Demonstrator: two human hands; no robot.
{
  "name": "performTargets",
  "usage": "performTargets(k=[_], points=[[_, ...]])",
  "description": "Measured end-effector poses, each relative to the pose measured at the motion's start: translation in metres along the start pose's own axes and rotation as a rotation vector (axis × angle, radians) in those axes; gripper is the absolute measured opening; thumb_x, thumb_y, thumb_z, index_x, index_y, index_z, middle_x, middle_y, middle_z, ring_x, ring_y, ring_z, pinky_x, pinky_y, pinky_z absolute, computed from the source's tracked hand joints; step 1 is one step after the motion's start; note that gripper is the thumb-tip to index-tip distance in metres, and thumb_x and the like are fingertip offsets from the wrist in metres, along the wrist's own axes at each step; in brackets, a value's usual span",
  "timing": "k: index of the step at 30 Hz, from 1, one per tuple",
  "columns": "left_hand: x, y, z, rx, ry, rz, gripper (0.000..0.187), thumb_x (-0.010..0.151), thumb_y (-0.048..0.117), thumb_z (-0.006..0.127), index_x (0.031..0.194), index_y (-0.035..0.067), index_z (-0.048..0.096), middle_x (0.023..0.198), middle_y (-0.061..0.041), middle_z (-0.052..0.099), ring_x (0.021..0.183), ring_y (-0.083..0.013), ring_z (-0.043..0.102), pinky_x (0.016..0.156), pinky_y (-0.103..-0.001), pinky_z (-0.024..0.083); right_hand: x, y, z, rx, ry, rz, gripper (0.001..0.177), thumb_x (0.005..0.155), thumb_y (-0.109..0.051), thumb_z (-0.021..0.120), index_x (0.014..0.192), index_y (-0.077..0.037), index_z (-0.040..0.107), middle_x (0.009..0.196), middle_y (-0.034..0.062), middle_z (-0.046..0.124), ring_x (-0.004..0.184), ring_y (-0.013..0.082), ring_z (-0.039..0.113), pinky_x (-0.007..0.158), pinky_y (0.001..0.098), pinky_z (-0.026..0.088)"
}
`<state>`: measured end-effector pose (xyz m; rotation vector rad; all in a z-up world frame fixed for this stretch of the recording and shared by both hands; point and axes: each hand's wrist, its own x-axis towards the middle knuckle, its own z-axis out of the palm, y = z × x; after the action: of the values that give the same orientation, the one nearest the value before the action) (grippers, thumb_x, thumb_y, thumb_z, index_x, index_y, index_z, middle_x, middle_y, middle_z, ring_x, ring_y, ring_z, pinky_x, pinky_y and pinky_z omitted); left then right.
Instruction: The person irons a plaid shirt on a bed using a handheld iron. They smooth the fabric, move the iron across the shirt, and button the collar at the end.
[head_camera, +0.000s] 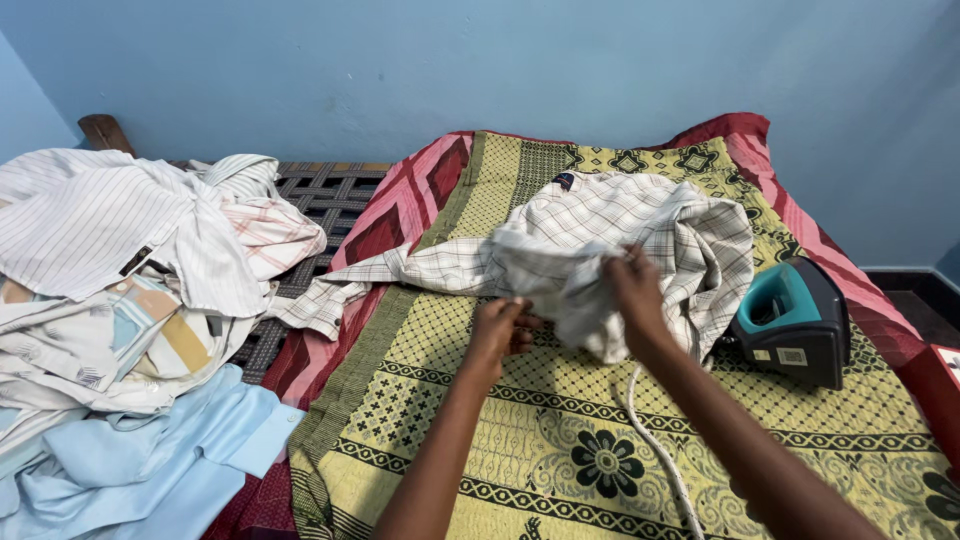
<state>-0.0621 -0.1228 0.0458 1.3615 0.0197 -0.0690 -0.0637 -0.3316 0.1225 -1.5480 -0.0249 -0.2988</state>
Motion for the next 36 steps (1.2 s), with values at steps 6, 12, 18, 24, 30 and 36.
performTargets(k=[6, 12, 18, 24, 30, 36], points=[[0.051, -0.048, -0.031, -0.334, 0.027, -0.154, 0.042, 0.105, 0.042, 0.051, 0.111, 0.004, 0.068, 0.093, -0.013, 0.074, 0.074, -0.0227, 0.071, 0.067, -0.041, 0.062, -0.068, -0.113, -0.069, -0.316, -0.324, 0.087, 0.051, 0.089, -0.03, 0.064, 0.132, -0.003, 0.06, 0.109, 0.0134, 0.067, 0.091, 0.0282, 0.072, 0.08, 0.0459, 0.061], [0.084, -0.053, -0.008, -0.085, 0.179, 0.242, 0.05, 0.105, 0.048, 0.067, 0.135, 0.008, 0.06, 0.124, -0.001, 0.067, 0.114, -0.0187, 0.061, 0.098, -0.043, 0.047, -0.139, -0.181, -0.104, -1.045, -1.194, 0.098, 0.061, 0.082, -0.034, 0.08, 0.139, -0.018, 0.066, 0.116, 0.0066, 0.078, 0.1, 0.0198, 0.077, 0.087, 0.0337, 0.061], [0.077, -0.005, 0.031, 0.689, 0.4, 0.47, 0.052, 0.093, 0.05, 0.07, 0.122, 0.007, 0.073, 0.115, -0.015, 0.082, 0.1, -0.028, 0.078, 0.088, -0.042, 0.06, -0.157, -0.177, -0.094, -0.752, -1.478, -0.353, 0.039, 0.088, -0.018, 0.073, 0.124, -0.005, 0.072, 0.099, 0.0156, 0.077, 0.086, 0.0321, 0.073, 0.076, 0.0419, 0.054], [0.123, -0.022, 0.073, 0.325, 0.07, 0.07, 0.103, 0.084, 0.034, 0.086, 0.151, -0.008, 0.02, 0.094, -0.012, 0.068, 0.075, -0.0269, 0.073, 0.054, -0.04, 0.066, -0.149, -0.147, -0.083, -0.672, -1.669, -0.288, 0.028, 0.091, -0.022, 0.068, 0.112, -0.005, 0.073, 0.096, 0.0155, 0.076, 0.083, 0.0326, 0.073, 0.073, 0.0443, 0.054], [0.144, -0.023, 0.05, 0.219, -0.077, -0.151, 0.057, 0.082, 0.024, 0.079, 0.121, -0.016, 0.069, 0.086, -0.019, 0.074, 0.059, -0.0195, 0.066, 0.043, -0.03, 0.052, -0.138, -0.092, -0.063, -0.891, -1.585, -0.253, 0.026, 0.09, -0.026, 0.069, 0.107, -0.007, 0.074, 0.097, 0.0138, 0.076, 0.086, 0.0322, 0.073, 0.073, 0.0462, 0.055], [0.105, 0.004, 0.062, 0.027, -0.051, -0.34, 0.04, 0.093, 0.032, 0.076, 0.108, -0.001, 0.061, 0.074, -0.011, 0.07, 0.054, -0.016, 0.063, 0.046, -0.025, 0.051, -0.119, -0.031, -0.027, -1.157, -1.535, -0.238, 0.025, 0.088, -0.03, 0.07, 0.102, -0.01, 0.076, 0.099, 0.0121, 0.076, 0.088, 0.0318, 0.073, 0.072, 0.0481, 0.056]])
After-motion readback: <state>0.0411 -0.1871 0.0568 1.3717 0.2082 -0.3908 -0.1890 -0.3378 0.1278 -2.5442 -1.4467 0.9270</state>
